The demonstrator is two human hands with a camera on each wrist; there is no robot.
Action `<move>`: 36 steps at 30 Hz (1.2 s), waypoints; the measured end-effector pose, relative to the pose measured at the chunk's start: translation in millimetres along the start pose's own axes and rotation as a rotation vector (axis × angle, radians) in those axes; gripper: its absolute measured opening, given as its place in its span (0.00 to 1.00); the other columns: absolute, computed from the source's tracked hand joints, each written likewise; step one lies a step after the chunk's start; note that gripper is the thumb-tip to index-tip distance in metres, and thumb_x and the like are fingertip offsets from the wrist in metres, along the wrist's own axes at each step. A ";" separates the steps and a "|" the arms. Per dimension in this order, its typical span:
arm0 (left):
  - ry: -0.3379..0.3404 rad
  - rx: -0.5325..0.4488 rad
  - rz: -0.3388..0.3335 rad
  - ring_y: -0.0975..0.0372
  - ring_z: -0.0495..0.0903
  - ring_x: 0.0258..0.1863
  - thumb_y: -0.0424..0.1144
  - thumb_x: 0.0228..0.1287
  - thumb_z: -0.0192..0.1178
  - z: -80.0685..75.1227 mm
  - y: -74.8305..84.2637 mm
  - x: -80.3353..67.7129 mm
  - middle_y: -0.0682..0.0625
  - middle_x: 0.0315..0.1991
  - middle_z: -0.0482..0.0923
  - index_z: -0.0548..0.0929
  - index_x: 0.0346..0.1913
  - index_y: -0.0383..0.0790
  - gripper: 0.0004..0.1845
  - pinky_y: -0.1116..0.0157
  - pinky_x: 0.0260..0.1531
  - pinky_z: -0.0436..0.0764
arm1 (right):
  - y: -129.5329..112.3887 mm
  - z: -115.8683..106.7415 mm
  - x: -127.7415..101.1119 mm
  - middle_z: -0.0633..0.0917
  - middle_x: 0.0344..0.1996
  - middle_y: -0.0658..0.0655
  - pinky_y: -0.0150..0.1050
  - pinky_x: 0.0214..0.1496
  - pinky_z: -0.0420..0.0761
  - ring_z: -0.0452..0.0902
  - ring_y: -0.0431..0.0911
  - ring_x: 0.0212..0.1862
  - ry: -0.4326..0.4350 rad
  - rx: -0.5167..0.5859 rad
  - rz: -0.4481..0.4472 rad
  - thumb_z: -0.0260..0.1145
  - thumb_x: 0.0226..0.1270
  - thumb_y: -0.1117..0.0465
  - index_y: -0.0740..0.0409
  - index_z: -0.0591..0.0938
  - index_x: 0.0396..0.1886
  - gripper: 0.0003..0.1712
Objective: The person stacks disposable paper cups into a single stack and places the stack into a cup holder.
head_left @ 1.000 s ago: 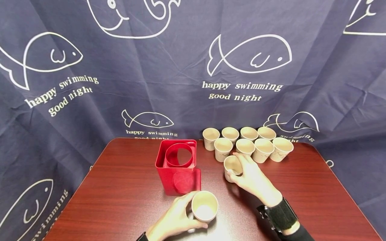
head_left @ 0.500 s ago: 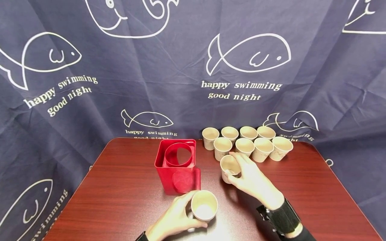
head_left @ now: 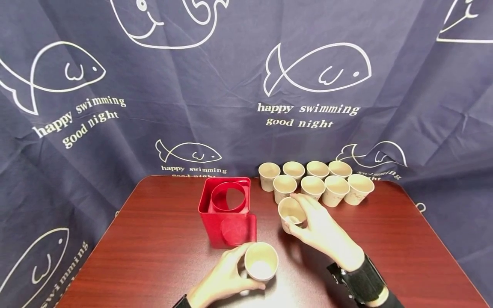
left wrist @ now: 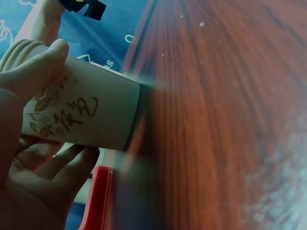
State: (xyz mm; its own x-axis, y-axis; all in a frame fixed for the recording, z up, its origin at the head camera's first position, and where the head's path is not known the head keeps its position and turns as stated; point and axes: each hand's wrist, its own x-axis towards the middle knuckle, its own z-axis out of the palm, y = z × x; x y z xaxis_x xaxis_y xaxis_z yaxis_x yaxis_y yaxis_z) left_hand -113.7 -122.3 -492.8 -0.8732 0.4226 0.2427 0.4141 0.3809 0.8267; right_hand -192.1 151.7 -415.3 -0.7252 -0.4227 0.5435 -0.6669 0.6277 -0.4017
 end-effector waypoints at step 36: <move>-0.009 -0.024 0.024 0.66 0.83 0.52 0.53 0.47 0.83 -1.1 0.1 -1.0 0.63 0.56 0.84 0.76 0.67 0.64 0.41 0.64 0.61 0.81 | -53.5 -26.1 -0.1 0.83 0.58 0.44 0.23 0.65 0.71 0.80 0.42 0.56 -0.015 0.162 -0.057 0.80 0.57 0.54 0.47 0.77 0.67 0.37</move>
State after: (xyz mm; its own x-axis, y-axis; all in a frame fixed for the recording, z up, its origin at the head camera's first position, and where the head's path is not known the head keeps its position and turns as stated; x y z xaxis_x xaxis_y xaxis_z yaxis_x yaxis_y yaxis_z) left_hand -113.1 -123.6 -492.4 -0.8604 0.4393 0.2582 0.4288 0.3505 0.8326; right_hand -151.9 135.2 -374.6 -0.6869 -0.4655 0.5581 -0.7252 0.4891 -0.4846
